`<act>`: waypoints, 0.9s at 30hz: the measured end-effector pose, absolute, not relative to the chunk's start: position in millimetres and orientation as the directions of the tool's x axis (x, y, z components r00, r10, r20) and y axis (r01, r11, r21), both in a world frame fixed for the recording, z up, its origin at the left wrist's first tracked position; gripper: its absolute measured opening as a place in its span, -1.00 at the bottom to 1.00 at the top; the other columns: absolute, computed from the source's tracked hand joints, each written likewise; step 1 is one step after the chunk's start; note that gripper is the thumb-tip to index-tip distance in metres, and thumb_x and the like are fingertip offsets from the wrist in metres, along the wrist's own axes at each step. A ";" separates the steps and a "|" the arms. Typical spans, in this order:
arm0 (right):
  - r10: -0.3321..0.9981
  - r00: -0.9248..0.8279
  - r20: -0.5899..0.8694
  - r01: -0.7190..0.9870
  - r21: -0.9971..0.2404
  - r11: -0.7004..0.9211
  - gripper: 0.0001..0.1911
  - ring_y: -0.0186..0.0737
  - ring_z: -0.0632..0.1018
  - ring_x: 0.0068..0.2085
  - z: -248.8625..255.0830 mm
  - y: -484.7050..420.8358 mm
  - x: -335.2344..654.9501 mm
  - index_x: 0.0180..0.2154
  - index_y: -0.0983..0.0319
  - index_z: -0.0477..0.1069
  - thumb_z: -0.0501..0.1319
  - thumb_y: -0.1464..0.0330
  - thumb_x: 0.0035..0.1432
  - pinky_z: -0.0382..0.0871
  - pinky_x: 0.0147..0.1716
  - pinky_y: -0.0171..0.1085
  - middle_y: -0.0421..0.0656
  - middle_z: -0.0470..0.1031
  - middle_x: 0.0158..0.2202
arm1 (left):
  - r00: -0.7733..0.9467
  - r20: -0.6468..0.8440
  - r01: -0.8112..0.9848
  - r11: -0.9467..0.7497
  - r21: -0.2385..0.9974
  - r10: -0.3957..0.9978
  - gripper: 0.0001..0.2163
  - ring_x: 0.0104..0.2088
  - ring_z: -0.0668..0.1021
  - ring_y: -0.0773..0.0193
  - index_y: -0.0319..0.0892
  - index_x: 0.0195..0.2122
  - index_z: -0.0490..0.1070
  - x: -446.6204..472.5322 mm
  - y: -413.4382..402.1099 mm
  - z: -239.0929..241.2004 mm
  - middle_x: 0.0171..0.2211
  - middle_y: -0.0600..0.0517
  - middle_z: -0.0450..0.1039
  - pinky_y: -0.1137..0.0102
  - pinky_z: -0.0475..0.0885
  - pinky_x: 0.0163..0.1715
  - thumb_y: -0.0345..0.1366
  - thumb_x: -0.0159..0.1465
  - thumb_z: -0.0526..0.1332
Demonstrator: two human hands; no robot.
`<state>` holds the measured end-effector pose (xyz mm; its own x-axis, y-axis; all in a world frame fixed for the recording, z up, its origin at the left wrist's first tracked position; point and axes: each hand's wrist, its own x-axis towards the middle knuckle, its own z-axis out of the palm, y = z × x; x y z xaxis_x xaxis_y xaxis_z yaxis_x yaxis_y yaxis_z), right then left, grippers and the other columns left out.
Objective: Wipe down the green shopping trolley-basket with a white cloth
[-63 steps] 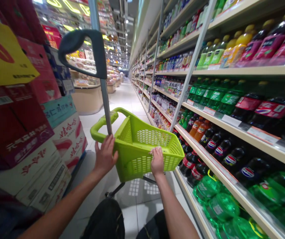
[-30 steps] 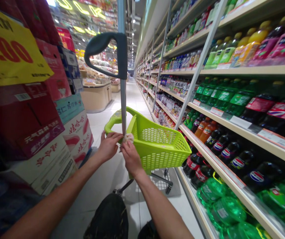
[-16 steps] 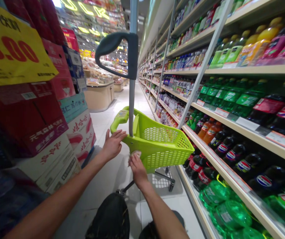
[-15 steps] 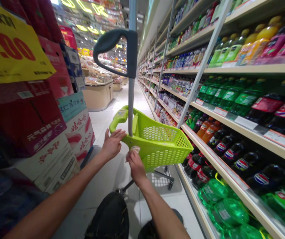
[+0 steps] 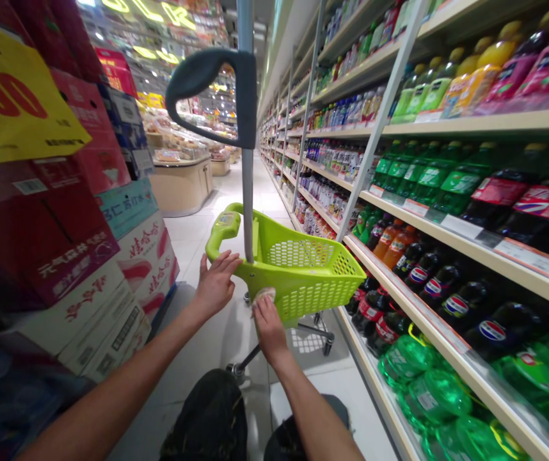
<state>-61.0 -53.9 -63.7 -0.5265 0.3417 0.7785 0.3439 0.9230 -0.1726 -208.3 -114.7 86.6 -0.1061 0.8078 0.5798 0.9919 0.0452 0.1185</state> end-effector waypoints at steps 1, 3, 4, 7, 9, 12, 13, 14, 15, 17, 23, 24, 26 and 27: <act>0.342 -0.508 0.790 0.353 -0.171 0.920 -0.57 -0.14 0.04 0.22 -50.0 -54.3 -63.2 0.04 0.26 0.25 -0.06 0.58 0.14 0.16 0.09 -0.01 0.01 0.27 0.08 | -0.112 0.584 0.991 0.049 0.122 0.804 -0.53 0.15 0.19 0.19 -0.12 -0.03 0.27 -206.9 -114.5 86.4 0.07 0.02 0.28 0.03 -0.23 0.16 -0.51 0.01 -0.02; 0.337 -0.471 0.815 0.356 -0.174 0.918 -0.57 -0.15 -0.02 0.24 -23.0 -53.8 -72.2 0.04 0.25 0.25 -0.08 0.56 0.16 0.10 0.13 -0.01 -0.01 0.23 0.11 | -0.123 0.592 0.990 0.057 0.129 0.796 -0.54 0.15 0.20 0.18 -0.13 -0.03 0.28 -204.2 -114.2 86.1 0.06 0.01 0.29 0.02 -0.23 0.16 -0.50 0.01 -0.02; 0.337 -0.458 0.823 0.352 -0.180 0.919 -0.58 -0.16 -0.03 0.24 -13.9 -53.0 -77.6 0.04 0.24 0.25 -0.08 0.55 0.17 0.07 0.14 -0.01 -0.03 0.21 0.12 | -0.126 0.594 0.990 0.059 0.131 0.795 -0.55 0.15 0.20 0.17 -0.13 -0.04 0.28 -203.0 -114.2 86.1 0.06 0.01 0.29 0.02 -0.23 0.16 -0.50 0.02 -0.02; 0.344 -0.470 0.813 0.325 -0.203 0.924 -0.59 -0.21 0.00 0.23 -19.5 -50.4 -86.7 0.07 0.20 0.20 -0.08 0.50 0.20 0.08 0.14 -0.05 -0.07 0.20 0.13 | -0.116 0.585 0.991 0.053 0.124 0.803 -0.55 0.15 0.20 0.18 -0.13 -0.03 0.27 -200.3 -114.8 86.2 0.07 0.01 0.29 0.02 -0.23 0.16 -0.50 0.02 -0.02; 0.340 -0.503 0.795 0.319 -0.194 0.927 -0.59 -0.23 0.05 0.22 -47.9 -50.2 -81.9 0.08 0.19 0.18 -0.08 0.49 0.21 0.14 0.11 -0.08 -0.09 0.25 0.10 | -0.102 0.578 0.993 0.045 0.112 0.809 -0.54 0.15 0.19 0.18 -0.13 -0.02 0.26 -199.4 -115.3 86.2 0.08 0.01 0.27 0.02 -0.24 0.16 -0.50 0.02 -0.01; 0.309 -0.541 0.782 0.326 -0.143 0.934 -0.61 -0.22 0.14 0.19 -91.5 -53.2 -62.4 0.05 0.22 0.23 -0.07 0.50 0.20 0.26 0.04 -0.09 -0.05 0.35 0.02 | -0.096 0.580 0.994 0.044 0.102 0.809 -0.53 0.16 0.18 0.18 -0.14 -0.01 0.25 -198.9 -116.0 85.7 0.08 0.00 0.26 0.02 -0.25 0.16 -0.50 0.02 -0.01; 0.298 -0.541 0.786 0.330 -0.128 0.935 -0.62 -0.20 0.15 0.18 -98.0 -54.9 -55.7 0.03 0.23 0.25 -0.07 0.51 0.19 0.28 0.02 -0.09 -0.03 0.37 0.00 | -0.095 0.581 0.994 0.044 0.101 0.808 -0.53 0.16 0.18 0.18 -0.14 -0.01 0.25 -198.7 -116.3 85.5 0.08 0.00 0.26 0.02 -0.24 0.16 -0.51 0.02 -0.01; 0.292 -0.537 0.791 0.335 -0.118 0.935 -0.61 -0.18 0.15 0.19 -98.4 -56.6 -50.4 0.03 0.25 0.26 -0.07 0.53 0.18 0.29 0.02 -0.08 0.00 0.37 0.00 | -0.092 0.583 0.994 0.041 0.100 0.807 -0.53 0.16 0.18 0.18 -0.14 -0.01 0.26 -198.1 -116.6 85.1 0.08 0.00 0.27 0.02 -0.24 0.16 -0.51 0.02 -0.01; 0.294 -0.530 0.795 0.342 -0.116 0.932 -0.60 -0.16 0.13 0.19 -93.1 -58.2 -47.5 0.04 0.26 0.25 -0.07 0.54 0.17 0.28 0.02 -0.06 0.02 0.35 0.01 | -0.089 0.586 0.994 0.038 0.100 0.805 -0.53 0.16 0.18 0.17 -0.14 -0.01 0.26 -197.2 -117.0 84.8 0.08 0.00 0.27 0.02 -0.24 0.16 -0.51 0.02 -0.01; 0.309 -0.492 0.814 0.358 -0.135 0.924 -0.58 -0.13 0.10 0.20 -69.9 -60.0 -49.4 0.06 0.26 0.22 -0.07 0.56 0.17 0.23 0.06 -0.03 0.01 0.29 0.07 | -0.087 0.597 0.994 0.032 0.102 0.797 -0.54 0.15 0.19 0.16 -0.15 -0.02 0.26 -194.2 -118.2 84.0 0.08 -0.01 0.27 0.01 -0.23 0.16 -0.51 0.01 0.00; 0.285 -0.384 0.878 0.297 -0.175 0.939 -0.53 -0.16 0.08 0.21 -28.6 -55.7 -74.2 0.13 0.15 0.11 -0.02 0.52 0.18 0.12 0.13 -0.07 -0.12 0.20 0.13 | -0.080 0.622 0.993 0.009 0.116 0.779 -0.57 0.13 0.22 0.13 -0.16 -0.04 0.27 -182.9 -125.5 83.6 0.06 -0.03 0.29 -0.02 -0.20 0.14 -0.51 0.03 0.00; 0.278 -0.393 0.877 0.288 -0.169 0.943 -0.51 -0.17 0.08 0.21 -32.0 -56.6 -73.4 0.14 0.15 0.08 -0.03 0.52 0.18 0.13 0.12 -0.08 -0.12 0.20 0.13 | -0.068 0.620 0.993 -0.005 0.115 0.782 -0.56 0.13 0.23 0.13 -0.15 -0.04 0.27 -182.6 -126.6 84.0 0.06 -0.02 0.30 -0.03 -0.21 0.14 -0.52 0.02 0.00; 0.261 -0.419 0.870 0.275 -0.152 0.949 -0.49 -0.17 0.09 0.20 -37.4 -60.2 -67.9 0.15 0.14 0.04 -0.03 0.54 0.17 0.15 0.11 -0.10 -0.13 0.19 0.14 | -0.045 0.616 0.992 -0.036 0.119 0.787 -0.56 0.11 0.26 0.15 -0.14 -0.04 0.26 -184.5 -127.7 85.6 0.04 -0.01 0.31 -0.03 -0.23 0.14 -0.52 0.02 0.00; 0.251 -0.426 0.869 0.272 -0.142 0.952 -0.47 -0.16 0.09 0.20 -36.3 -62.3 -64.5 0.16 0.14 0.03 -0.03 0.55 0.17 0.16 0.11 -0.10 -0.12 0.18 0.14 | -0.048 0.619 0.991 -0.040 0.128 0.784 -0.56 0.10 0.27 0.16 -0.14 -0.03 0.25 -186.5 -127.6 86.7 0.03 -0.01 0.32 -0.03 -0.22 0.15 -0.52 0.03 -0.01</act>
<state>-64.5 -62.3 -36.3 -0.4256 0.2515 0.8692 0.2715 0.9518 -0.1424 -186.5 -127.6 86.7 -0.0480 0.7839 0.6190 0.9910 -0.0401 0.1276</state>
